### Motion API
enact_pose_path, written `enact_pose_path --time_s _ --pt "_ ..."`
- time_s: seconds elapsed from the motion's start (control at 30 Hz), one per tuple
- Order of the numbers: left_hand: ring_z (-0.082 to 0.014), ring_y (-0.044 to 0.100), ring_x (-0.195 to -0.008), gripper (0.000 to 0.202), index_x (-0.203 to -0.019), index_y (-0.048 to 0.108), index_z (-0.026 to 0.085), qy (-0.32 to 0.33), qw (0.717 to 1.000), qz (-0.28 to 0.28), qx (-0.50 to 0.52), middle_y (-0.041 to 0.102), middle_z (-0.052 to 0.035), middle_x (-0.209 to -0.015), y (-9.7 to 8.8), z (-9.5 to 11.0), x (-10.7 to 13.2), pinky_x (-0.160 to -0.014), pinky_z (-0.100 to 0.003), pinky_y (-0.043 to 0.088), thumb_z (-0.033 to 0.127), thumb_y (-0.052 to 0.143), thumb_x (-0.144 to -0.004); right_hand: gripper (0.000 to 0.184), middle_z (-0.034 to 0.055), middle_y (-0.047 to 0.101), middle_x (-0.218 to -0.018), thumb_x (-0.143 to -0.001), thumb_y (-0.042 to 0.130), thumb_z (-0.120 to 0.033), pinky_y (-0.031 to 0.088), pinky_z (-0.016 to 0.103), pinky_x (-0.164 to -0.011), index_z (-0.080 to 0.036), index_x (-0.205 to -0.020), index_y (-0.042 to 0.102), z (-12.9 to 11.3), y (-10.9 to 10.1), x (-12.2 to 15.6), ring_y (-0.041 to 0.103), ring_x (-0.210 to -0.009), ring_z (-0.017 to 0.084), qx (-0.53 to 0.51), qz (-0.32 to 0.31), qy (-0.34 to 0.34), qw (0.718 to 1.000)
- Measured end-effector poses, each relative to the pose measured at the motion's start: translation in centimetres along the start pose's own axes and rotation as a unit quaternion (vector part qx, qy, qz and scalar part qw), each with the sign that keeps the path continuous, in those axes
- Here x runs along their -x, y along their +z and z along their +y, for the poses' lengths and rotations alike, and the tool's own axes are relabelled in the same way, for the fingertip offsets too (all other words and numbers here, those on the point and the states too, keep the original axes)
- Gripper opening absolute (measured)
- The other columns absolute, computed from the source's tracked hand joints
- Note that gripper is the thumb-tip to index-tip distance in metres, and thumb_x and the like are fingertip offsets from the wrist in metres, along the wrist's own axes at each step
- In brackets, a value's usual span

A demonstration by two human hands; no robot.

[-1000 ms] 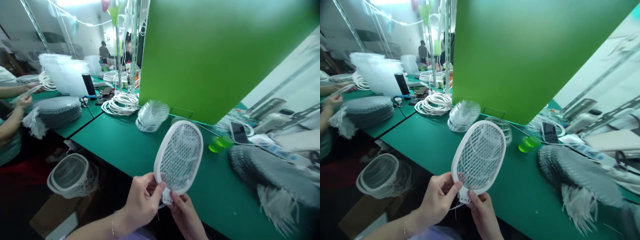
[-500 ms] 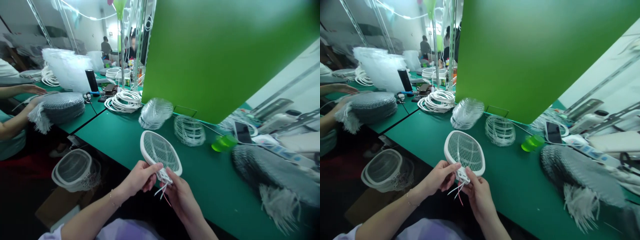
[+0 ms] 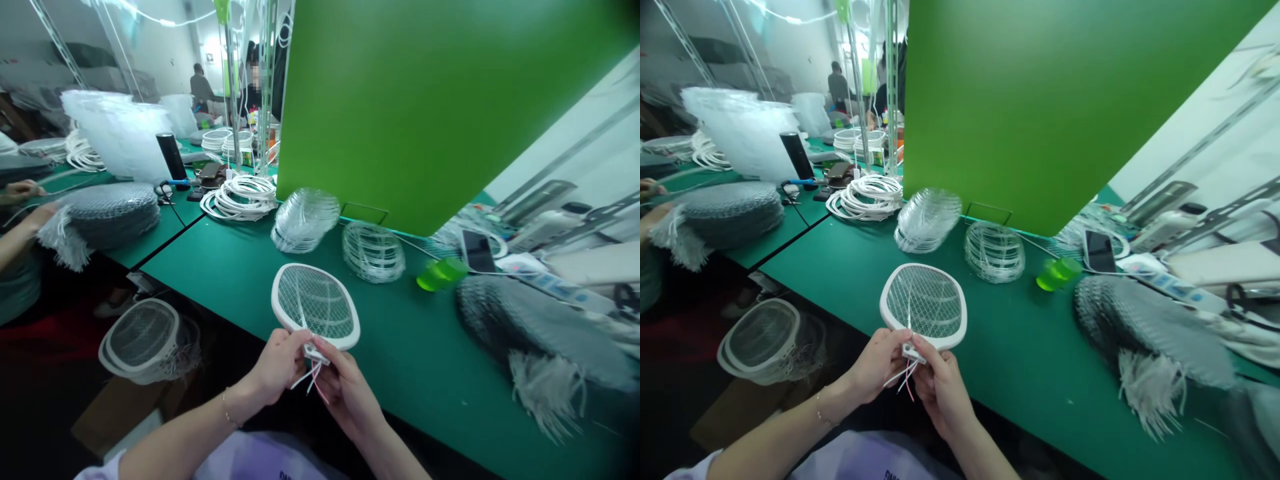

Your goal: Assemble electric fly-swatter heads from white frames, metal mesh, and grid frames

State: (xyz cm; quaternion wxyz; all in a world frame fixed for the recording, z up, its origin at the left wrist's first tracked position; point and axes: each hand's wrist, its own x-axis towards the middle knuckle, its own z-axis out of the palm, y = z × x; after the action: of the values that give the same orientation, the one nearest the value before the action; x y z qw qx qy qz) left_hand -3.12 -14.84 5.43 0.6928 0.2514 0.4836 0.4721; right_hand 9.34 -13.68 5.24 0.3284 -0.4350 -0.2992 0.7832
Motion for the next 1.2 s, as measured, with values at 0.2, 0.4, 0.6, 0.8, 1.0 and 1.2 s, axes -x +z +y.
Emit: enact_pose_path --time_s 0.2,0.4,0.6,0.8,1.0,1.2 --pt "-0.0062 0.027 -0.041 0.045 -0.052 0.040 0.020 0.075 0.967 -0.019 -0.243 0.033 0.0066 -0.044 -0.4 -0.4 2.2 -0.042 -0.022 0.019 0.046 0.057 -0.084 0.071 0.0023 0.050 -0.044 -0.099 0.030 -0.061 0.030 0.022 -0.041 -0.015 -0.060 0.068 -2.3 -3.8 4.1 0.044 -0.038 0.009 0.355 -0.068 -0.128 0.924" --pt "-0.0104 0.040 -0.040 0.037 -0.050 0.051 0.017 0.149 0.697 -0.142 -0.687 0.048 0.0012 -0.044 -0.3 3.3 5.1 -0.048 -0.026 0.022 0.025 0.053 -0.086 0.053 0.0119 0.055 -0.142 -0.089 0.064 -0.038 0.029 0.055 -0.114 -0.026 -0.140 0.053 -9.8 -4.2 4.5 0.046 -0.135 0.033 0.654 0.017 -0.535 0.534" --pt "-0.0274 0.071 -0.083 0.031 -0.094 0.072 0.017 0.325 0.598 -0.110 -0.725 0.074 -0.0095 -0.090 -1.3 5.0 4.4 -0.066 -0.033 0.053 0.046 0.068 -0.084 0.022 0.0081 0.069 -0.111 -0.098 0.055 -0.032 0.051 0.036 -0.091 -0.026 -0.115 0.067 -12.9 -5.5 3.5 0.062 -0.104 0.020 0.712 -0.116 -0.480 0.499" --pt "-0.0153 0.071 -0.096 0.023 -0.122 0.060 0.016 0.478 0.688 -0.109 -0.535 0.074 -0.0068 -0.109 -0.5 5.0 4.0 -0.083 -0.022 0.055 0.020 0.048 -0.103 0.024 0.0073 0.066 -0.096 -0.095 0.060 -0.040 0.051 0.025 -0.068 -0.023 -0.108 0.071 -13.3 -5.6 5.6 0.063 -0.082 0.016 0.692 -0.079 -0.478 0.535" --pt "-0.0137 0.072 -0.068 0.021 -0.115 0.064 0.015 0.502 0.691 -0.140 -0.501 0.075 -0.0055 -0.086 -1.7 2.7 2.7 -0.061 -0.019 0.053 0.013 0.051 -0.099 0.022 0.0038 0.064 -0.079 -0.099 0.054 -0.031 0.047 0.020 -0.062 -0.021 -0.095 0.074 -13.4 -8.3 6.6 0.060 -0.071 0.011 0.645 -0.129 -0.440 0.612" --pt "-0.0135 0.070 -0.061 0.025 -0.117 0.067 0.015 0.505 0.708 -0.152 -0.470 0.075 -0.0059 -0.080 -1.6 2.7 2.9 -0.058 -0.019 0.053 0.012 0.053 -0.097 0.023 0.0071 0.065 -0.090 -0.096 0.057 -0.038 0.050 0.021 -0.065 -0.021 -0.100 0.072 -11.2 -8.8 6.2 0.063 -0.077 0.014 0.637 -0.090 -0.428 0.634"
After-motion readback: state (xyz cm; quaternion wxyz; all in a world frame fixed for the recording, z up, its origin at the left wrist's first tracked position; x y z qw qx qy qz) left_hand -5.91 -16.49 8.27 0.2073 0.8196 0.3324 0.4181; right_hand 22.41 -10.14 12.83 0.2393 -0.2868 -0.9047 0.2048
